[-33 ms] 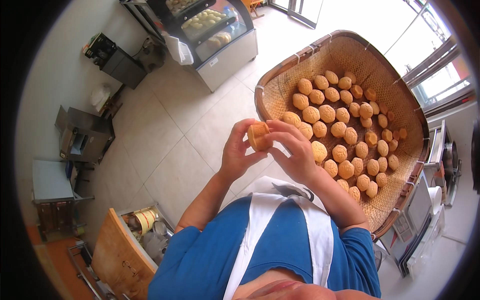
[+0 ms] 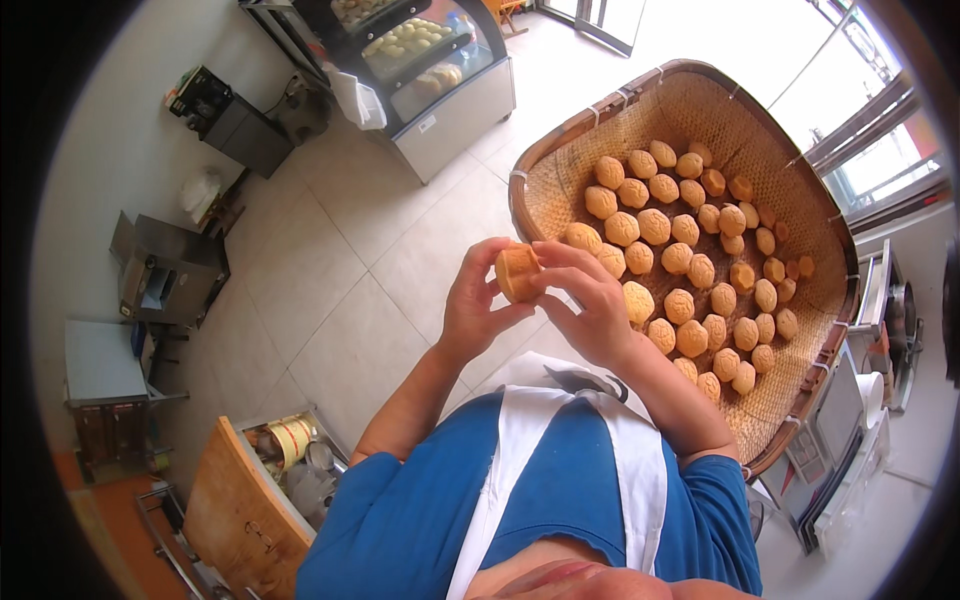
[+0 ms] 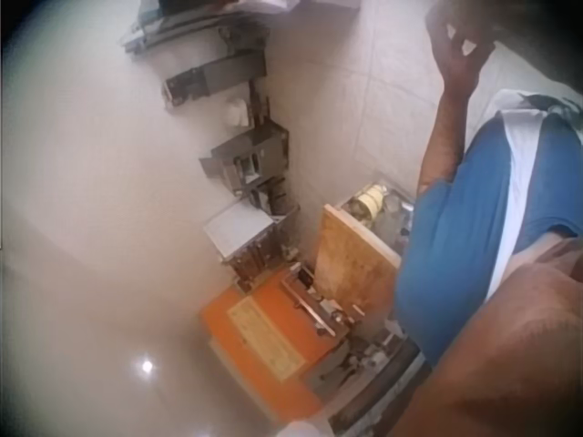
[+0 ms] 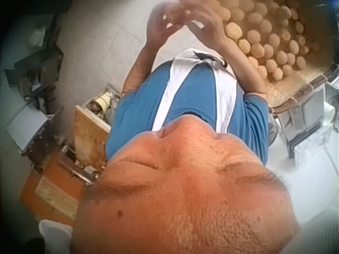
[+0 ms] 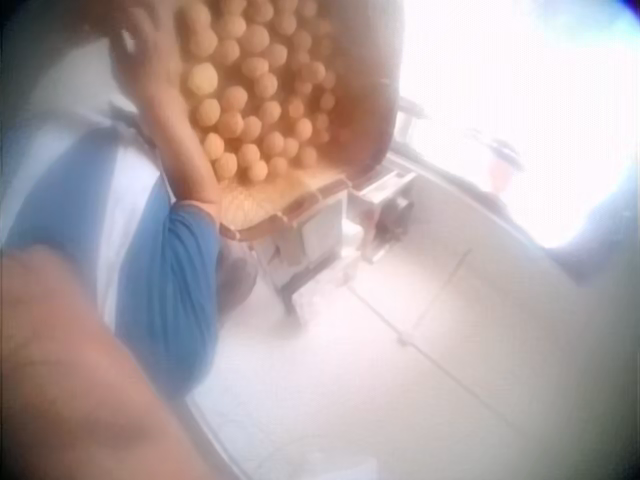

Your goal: The person cleans a dark baking mold with a cloth, then walks to a basket of baked goods and repeatedly picks up and inspects individual items. Finally, they rinse a white bowl under running water.

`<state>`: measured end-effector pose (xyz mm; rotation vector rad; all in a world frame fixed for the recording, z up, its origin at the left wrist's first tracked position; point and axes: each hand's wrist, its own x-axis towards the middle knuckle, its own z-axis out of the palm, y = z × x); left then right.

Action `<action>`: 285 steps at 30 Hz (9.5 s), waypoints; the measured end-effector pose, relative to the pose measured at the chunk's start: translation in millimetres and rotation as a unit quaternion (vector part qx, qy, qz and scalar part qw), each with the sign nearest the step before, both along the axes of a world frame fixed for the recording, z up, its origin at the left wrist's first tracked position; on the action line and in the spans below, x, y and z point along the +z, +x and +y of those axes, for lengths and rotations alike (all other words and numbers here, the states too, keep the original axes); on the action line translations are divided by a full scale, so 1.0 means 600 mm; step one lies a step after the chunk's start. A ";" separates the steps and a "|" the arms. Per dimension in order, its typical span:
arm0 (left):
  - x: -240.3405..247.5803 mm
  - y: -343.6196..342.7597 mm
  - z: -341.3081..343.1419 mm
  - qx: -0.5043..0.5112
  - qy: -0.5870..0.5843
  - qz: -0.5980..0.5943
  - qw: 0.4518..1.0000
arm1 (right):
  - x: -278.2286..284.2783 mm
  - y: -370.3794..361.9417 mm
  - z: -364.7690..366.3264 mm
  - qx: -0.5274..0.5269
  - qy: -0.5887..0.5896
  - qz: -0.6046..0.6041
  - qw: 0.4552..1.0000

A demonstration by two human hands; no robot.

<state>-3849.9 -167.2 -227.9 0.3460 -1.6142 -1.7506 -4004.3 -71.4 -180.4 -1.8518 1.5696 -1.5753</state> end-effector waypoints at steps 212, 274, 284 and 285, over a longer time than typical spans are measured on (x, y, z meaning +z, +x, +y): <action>-0.345 0.124 -1.004 -0.120 -0.340 -0.675 0.643 | -0.322 -0.547 -0.270 -0.599 0.545 0.072 0.583; -0.224 -1.639 -0.602 -0.758 -0.458 -0.043 0.462 | -0.343 -0.776 -0.277 -0.903 0.317 -0.244 0.159; -0.212 -1.618 -0.629 -0.738 -0.525 -0.045 0.421 | -0.414 -0.864 -0.214 -0.854 0.414 -0.194 0.246; -0.214 -1.613 -0.628 -0.738 -0.524 -0.052 0.422 | -0.390 -0.859 -0.223 -0.883 0.295 -0.238 0.277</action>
